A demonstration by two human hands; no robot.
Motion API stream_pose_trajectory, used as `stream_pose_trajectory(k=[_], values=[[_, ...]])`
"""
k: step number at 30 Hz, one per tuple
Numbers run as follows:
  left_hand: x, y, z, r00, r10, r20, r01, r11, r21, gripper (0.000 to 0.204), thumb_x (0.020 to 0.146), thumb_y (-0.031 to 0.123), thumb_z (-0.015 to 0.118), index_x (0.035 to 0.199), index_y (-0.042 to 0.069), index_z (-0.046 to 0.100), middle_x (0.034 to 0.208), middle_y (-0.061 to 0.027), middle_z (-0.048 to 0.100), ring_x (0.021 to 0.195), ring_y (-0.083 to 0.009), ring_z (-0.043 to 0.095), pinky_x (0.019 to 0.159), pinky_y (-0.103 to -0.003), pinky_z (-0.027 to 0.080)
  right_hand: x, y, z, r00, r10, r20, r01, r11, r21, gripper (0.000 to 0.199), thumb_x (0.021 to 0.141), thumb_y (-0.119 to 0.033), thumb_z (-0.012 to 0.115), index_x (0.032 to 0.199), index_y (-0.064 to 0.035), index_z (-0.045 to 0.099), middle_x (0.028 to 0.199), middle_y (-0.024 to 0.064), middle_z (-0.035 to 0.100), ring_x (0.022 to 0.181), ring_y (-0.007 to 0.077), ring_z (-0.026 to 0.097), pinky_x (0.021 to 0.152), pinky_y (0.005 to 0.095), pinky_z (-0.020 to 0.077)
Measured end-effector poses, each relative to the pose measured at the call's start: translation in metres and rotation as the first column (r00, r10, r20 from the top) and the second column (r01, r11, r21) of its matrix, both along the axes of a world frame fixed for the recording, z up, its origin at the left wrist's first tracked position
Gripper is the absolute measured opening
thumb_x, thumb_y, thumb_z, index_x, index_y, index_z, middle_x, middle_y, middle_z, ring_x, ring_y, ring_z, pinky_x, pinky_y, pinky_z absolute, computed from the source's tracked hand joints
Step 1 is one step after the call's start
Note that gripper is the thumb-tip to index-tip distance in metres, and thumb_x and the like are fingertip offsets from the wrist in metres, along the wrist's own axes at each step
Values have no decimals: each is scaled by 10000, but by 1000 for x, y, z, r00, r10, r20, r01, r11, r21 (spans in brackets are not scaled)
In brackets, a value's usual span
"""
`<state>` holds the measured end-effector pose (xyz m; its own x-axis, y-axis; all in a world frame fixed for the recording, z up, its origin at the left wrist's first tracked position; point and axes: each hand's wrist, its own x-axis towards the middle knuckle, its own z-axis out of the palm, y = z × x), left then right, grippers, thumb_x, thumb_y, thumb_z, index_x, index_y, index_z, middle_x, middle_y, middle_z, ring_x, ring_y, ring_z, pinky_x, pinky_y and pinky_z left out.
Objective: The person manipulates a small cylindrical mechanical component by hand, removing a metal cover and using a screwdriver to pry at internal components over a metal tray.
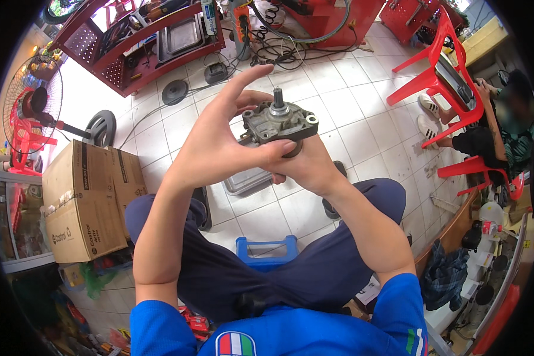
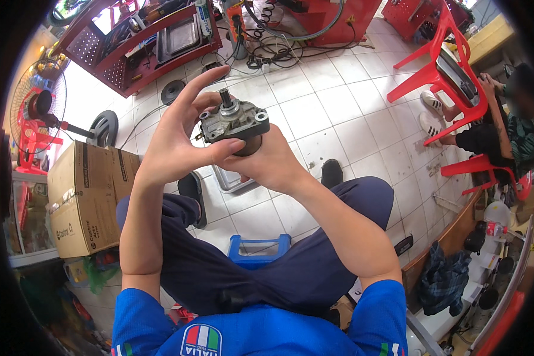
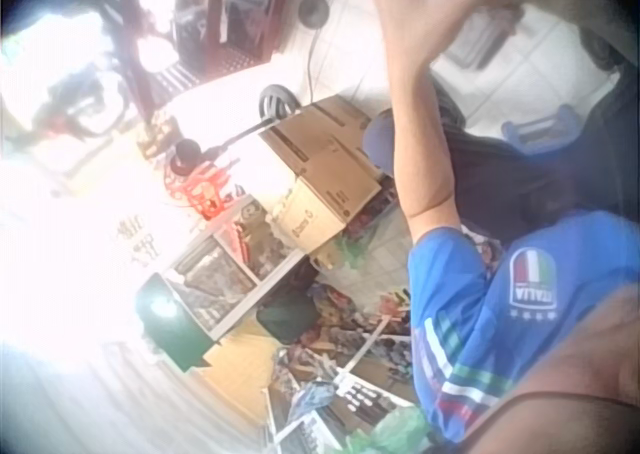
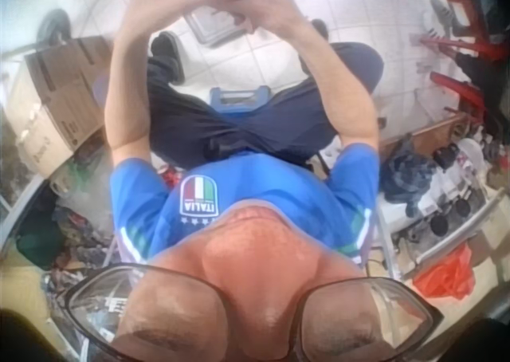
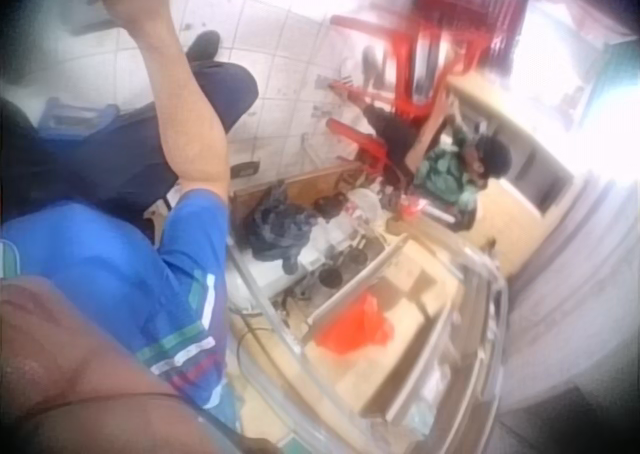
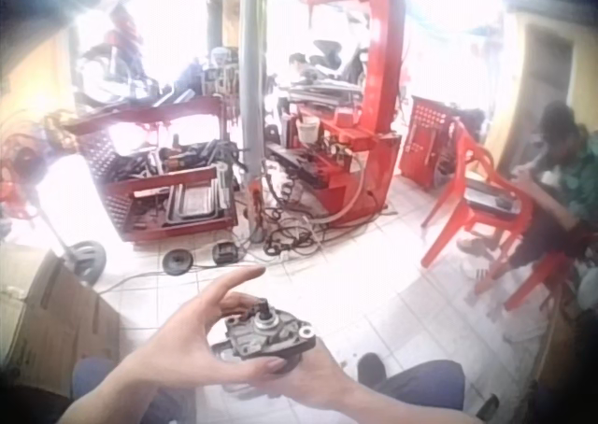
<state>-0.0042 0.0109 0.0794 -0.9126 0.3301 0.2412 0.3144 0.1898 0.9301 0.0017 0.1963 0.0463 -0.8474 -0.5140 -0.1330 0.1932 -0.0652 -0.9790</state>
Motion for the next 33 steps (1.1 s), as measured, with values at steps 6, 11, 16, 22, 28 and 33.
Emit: stream_pose_trajectory(k=[6, 11, 16, 22, 28, 33], values=[[1, 6, -2, 1000, -1, -5, 1, 999, 35, 943, 658, 302, 873, 1455, 47, 438, 1146, -166, 678, 1107, -257, 628, 1033, -412, 431, 1, 1, -1, 997, -30, -75, 30, 1000, 3, 368, 776, -139, 793, 1089, -31, 634, 857, 29, 678, 677, 76, 643, 534, 231, 537], [2, 12, -3, 1000, -2, -20, 4, 995, 100, 1002, 666, 211, 894, 1494, 10, 366, 1203, -173, 633, 1154, -246, 604, 1053, -384, 421, -1, 0, -8, 996, -56, -75, 50, 995, -81, 375, 795, -138, 784, 1110, -28, 613, 857, 35, 668, 652, 88, 640, 520, 237, 532], [8, 24, -12, 991, 25, 132, -58, 966, 253, 935, 723, 194, 900, 1476, -8, 385, 1216, -167, 630, 1125, -224, 616, 987, -353, 487, -2, 1, -10, 999, -19, 39, 27, 978, -205, 337, 833, -90, 731, 1128, -19, 583, 809, 43, 642, 592, 106, 623, 472, 241, 498], [10, 27, -2, 894, -31, 448, -54, 983, 176, 635, 740, 235, 887, 1239, -37, 603, 1062, -110, 691, 940, -178, 659, 820, -321, 548, -8, 7, -17, 998, -35, 61, 48, 972, -230, 262, 784, 10, 709, 1038, 42, 656, 847, 76, 673, 658, 138, 661, 476, 247, 509], [6, 23, -11, 922, -26, 386, -68, 971, 227, 417, 772, 164, 855, 1103, -29, 691, 990, -93, 712, 854, -140, 674, 771, -284, 558, -14, 16, -8, 996, 92, 13, -90, 989, -114, 478, 776, -19, 803, 1190, 16, 566, 1086, 112, 646, 902, 208, 674, 736, 353, 566], [-5, 27, -41, 964, 119, 239, -197, 921, 336, 403, 788, 128, 836, 1116, -25, 659, 1021, -112, 718, 885, -146, 687, 774, -289, 568, -22, 32, 2, 924, 15, -383, 84, 968, 239, 619, 789, -183, 858, 1286, 36, 561, 1189, 129, 663, 974, 207, 682, 873, 339, 546]])
